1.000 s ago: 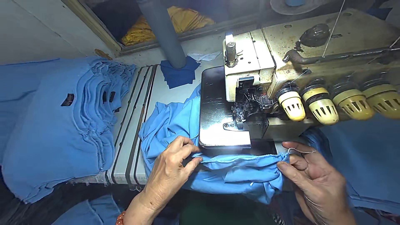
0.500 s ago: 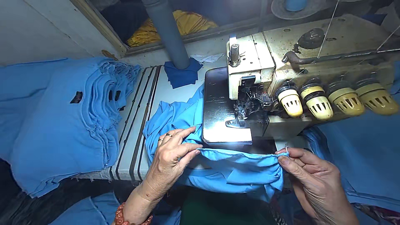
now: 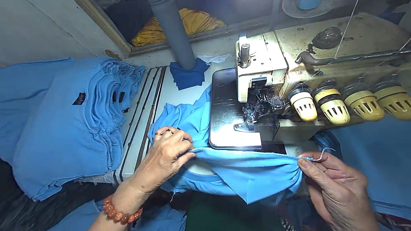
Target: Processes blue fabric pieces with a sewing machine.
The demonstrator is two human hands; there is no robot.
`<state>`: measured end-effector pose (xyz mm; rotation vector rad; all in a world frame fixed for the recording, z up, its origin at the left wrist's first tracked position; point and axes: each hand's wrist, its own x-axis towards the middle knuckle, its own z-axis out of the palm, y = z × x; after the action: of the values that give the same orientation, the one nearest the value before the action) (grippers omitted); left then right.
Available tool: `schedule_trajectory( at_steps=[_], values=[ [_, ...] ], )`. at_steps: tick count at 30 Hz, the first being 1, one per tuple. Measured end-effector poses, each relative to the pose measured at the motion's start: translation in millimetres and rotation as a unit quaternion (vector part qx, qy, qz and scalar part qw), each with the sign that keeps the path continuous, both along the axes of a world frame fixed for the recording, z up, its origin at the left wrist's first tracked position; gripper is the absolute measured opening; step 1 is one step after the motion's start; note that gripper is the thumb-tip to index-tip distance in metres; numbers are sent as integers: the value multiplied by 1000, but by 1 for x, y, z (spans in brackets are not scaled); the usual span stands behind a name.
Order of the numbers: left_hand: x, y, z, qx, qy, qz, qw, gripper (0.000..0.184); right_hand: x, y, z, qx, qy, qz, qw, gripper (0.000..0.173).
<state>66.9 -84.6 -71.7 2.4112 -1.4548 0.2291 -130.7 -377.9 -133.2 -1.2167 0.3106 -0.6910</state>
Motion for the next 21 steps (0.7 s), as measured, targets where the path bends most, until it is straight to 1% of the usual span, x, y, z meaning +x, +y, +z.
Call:
schedule_trajectory(
  at_steps=[3, 7, 9, 12, 13, 15, 17, 18, 19, 20, 21],
  values=[
    [1, 1, -6, -5, 25, 16, 1000, 20, -1, -3, -1, 11, -5, 13, 1000, 11],
    [4, 6, -10, -16, 51, 29, 998, 17, -4, -6, -2, 39, 8, -2, 999, 6],
    [6, 8, -11, -46, 67, 30, 996, 15, -4, -7, -4, 36, 10, -4, 999, 6],
    [13, 13, -1, -121, 75, 20, 990, 14, -6, -14, -6, 10, 20, -29, 999, 7],
    [16, 16, 5, -129, 69, 25, 989, 14, -7, -17, -7, 2, 27, -46, 999, 8],
    [20, 18, 15, -112, 34, 49, 992, 15, -7, -16, -6, -12, 27, -64, 998, 9],
    [15, 12, 26, -71, 7, 86, 994, 15, -5, -9, 0, -52, 12, -41, 998, 8],
    [5, 3, 34, -71, 14, 100, 992, 13, -3, -5, 4, -81, -1, -15, 997, 8],
    [-12, -11, 44, -92, 40, 96, 990, 14, -2, 2, 10, -112, -16, 16, 993, 9],
    [-32, -28, 50, -120, 87, 63, 987, 24, -2, 9, 16, -143, -33, 50, 988, 10],
    [-54, -46, 51, -135, 158, 5, 978, 38, -2, 17, 24, -165, -49, 78, 982, 10]
  ],
)
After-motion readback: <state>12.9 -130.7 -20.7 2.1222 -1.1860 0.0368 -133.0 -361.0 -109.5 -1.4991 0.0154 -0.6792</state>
